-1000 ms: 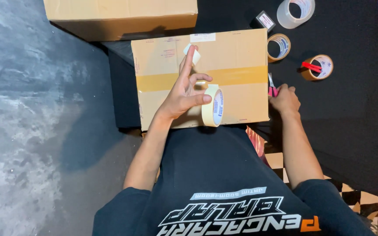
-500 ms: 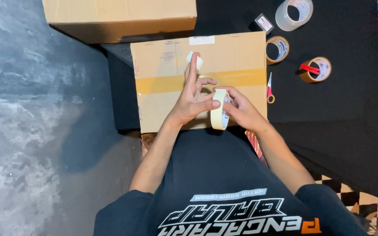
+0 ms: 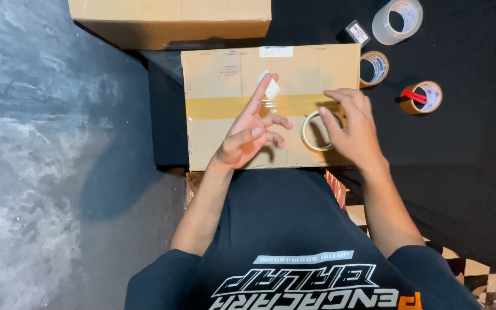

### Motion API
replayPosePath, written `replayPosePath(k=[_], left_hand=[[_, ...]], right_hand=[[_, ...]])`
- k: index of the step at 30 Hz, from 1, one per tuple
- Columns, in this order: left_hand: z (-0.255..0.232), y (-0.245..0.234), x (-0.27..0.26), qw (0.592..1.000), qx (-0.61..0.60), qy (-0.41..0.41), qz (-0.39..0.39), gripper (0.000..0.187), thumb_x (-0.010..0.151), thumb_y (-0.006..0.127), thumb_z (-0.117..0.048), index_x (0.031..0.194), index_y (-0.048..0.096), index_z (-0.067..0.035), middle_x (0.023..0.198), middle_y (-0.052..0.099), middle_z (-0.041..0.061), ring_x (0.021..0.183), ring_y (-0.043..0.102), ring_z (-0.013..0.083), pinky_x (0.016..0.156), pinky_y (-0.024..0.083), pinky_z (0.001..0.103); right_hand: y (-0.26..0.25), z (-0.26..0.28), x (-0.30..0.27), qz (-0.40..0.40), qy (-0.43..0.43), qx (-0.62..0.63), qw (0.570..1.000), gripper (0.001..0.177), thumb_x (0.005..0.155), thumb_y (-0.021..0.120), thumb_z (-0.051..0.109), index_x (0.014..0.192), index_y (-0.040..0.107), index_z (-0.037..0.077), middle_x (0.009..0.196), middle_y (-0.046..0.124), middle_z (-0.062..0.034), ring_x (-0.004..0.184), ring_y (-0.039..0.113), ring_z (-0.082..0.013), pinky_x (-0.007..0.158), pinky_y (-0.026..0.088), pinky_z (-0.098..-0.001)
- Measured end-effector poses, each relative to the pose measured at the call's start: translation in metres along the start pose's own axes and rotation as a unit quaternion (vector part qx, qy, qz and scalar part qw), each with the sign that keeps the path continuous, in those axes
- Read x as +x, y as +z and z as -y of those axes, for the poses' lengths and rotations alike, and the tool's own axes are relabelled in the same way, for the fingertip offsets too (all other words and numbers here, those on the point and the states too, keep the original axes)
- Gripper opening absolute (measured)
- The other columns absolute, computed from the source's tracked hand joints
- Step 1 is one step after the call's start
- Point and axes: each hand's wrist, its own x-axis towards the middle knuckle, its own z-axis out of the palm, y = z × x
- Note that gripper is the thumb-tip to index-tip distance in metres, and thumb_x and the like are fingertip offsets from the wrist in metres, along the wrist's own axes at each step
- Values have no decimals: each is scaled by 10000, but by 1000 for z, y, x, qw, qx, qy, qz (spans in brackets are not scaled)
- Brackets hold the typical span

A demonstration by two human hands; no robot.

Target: Packing clothes already in plastic bags into a cardboard box and sealing it with tape for shipping.

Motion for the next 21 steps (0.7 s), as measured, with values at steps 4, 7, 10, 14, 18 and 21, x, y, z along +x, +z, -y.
replayPosePath(k=[4, 7, 10, 14, 18, 21], left_hand=[[19, 3, -6, 998, -32, -3, 49, 1064, 873, 683, -355, 1699, 48, -142, 1711, 225, 31, 1140, 648, 221, 720, 630, 301], [2, 16, -8, 998, 0, 8, 57, 1078, 852, 695, -365, 1692, 71, -104, 1727, 192, 73, 1057, 665, 212, 631, 610, 264], [-1, 17, -18, 995, 69, 32, 58, 967, 850, 708, -239, 1654, 218, -18, 1599, 351, 115, 965, 686, 243, 551, 577, 237], [-10, 25, -26, 970, 232, 11, 67, 825, 894, 724, -227, 1611, 364, -34, 1593, 379, 118, 916, 699, 170, 578, 517, 186], [-8, 20, -27, 958, 278, 7, 72, 776, 892, 764, -255, 1562, 447, -25, 1539, 464, 108, 839, 695, 160, 517, 499, 182], [-7, 21, -28, 953, 294, 5, 69, 736, 886, 764, -280, 1522, 497, -21, 1439, 538, 106, 815, 691, 157, 492, 485, 179]], right_hand=[[38, 26, 15, 92, 36, 405, 909, 522, 1053, 588, 176, 1518, 450, -17, 1373, 507, -194, 1183, 545, -251, 833, 598, -365], [56, 40, 16, 141, 110, 673, 718, 601, 1046, 487, 496, 1410, 476, 18, 1276, 644, -199, 933, 684, -175, 512, 548, -229], [47, 71, 19, 153, 222, 758, 594, 488, 1043, 432, 597, 1117, 647, 165, 1126, 746, -152, 918, 745, -233, 470, 572, -298], [53, 58, 6, 192, 234, 767, 565, 328, 1045, 515, 384, 1136, 623, 88, 1012, 693, -108, 905, 718, -255, 730, 604, -410], [61, 37, -3, 184, 227, 745, 600, 239, 1004, 573, 236, 1073, 619, 11, 912, 666, -126, 834, 680, -290, 737, 572, -425], [86, -14, -19, 191, 232, 718, 628, 284, 982, 602, 264, 1056, 594, -10, 863, 672, -154, 772, 657, -268, 664, 528, -380]])
